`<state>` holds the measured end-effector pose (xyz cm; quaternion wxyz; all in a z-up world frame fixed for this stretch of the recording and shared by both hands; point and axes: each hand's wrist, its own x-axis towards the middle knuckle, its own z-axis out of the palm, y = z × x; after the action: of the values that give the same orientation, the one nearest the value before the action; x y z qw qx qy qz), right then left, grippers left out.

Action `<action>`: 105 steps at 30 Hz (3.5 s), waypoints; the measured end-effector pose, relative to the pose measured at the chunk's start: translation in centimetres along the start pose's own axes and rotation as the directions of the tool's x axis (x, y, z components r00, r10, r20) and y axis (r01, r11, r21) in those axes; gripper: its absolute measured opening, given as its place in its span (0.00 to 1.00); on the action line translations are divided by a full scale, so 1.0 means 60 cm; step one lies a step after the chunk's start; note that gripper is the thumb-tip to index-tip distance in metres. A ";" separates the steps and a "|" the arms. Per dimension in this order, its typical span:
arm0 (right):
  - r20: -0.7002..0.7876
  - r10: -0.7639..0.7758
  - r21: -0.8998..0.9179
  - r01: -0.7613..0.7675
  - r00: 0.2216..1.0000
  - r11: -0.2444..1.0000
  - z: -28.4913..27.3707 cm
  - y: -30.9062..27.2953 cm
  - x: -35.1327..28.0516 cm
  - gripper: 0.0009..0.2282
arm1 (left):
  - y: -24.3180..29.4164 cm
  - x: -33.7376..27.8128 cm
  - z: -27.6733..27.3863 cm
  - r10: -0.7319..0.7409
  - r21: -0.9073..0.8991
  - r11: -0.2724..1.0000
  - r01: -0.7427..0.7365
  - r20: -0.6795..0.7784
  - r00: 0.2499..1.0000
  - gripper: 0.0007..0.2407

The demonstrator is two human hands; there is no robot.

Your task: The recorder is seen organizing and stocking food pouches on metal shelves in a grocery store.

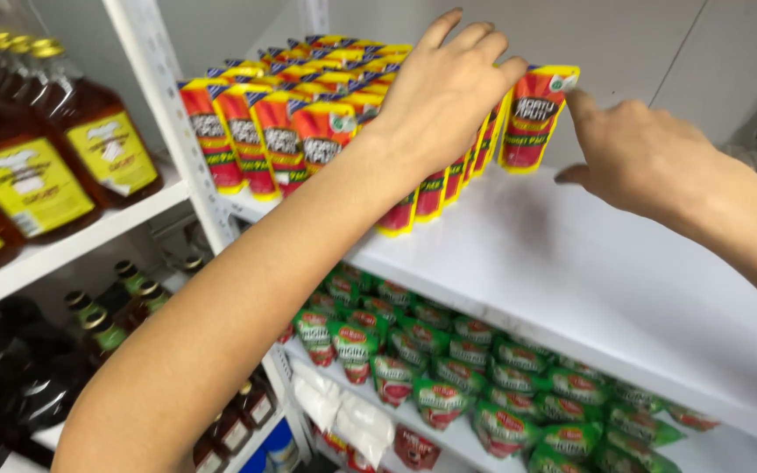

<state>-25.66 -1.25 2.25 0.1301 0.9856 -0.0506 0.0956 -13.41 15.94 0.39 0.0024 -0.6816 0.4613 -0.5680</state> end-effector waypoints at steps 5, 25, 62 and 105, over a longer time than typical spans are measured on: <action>-0.255 -0.168 0.063 0.190 0.952 0.980 0.000 -0.084 -0.102 0.30 | 0.040 -0.066 -0.116 -0.042 -0.081 0.996 0.044 0.031 0.999 0.11; -0.262 -0.498 0.784 0.483 0.827 0.390 0.314 -0.434 -0.373 0.31 | 0.327 -0.572 -0.435 -0.657 -0.157 0.664 0.731 0.344 0.671 0.21; 0.082 -0.512 0.877 0.182 0.855 0.446 1.555 -0.838 -0.552 0.22 | 1.063 -1.524 -0.088 -0.659 0.256 -0.590 0.765 0.395 -0.640 0.32; -0.044 -0.430 0.714 0.330 0.902 0.617 1.605 -0.913 -0.406 0.32 | 1.011 -1.520 0.044 -0.745 0.423 -0.078 0.903 0.577 -0.335 0.15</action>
<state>-25.74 27.61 -107.47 -0.2435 0.9507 0.1914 0.0126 -42.87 37.32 -102.97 -0.3110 -0.9340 -0.1747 -0.0202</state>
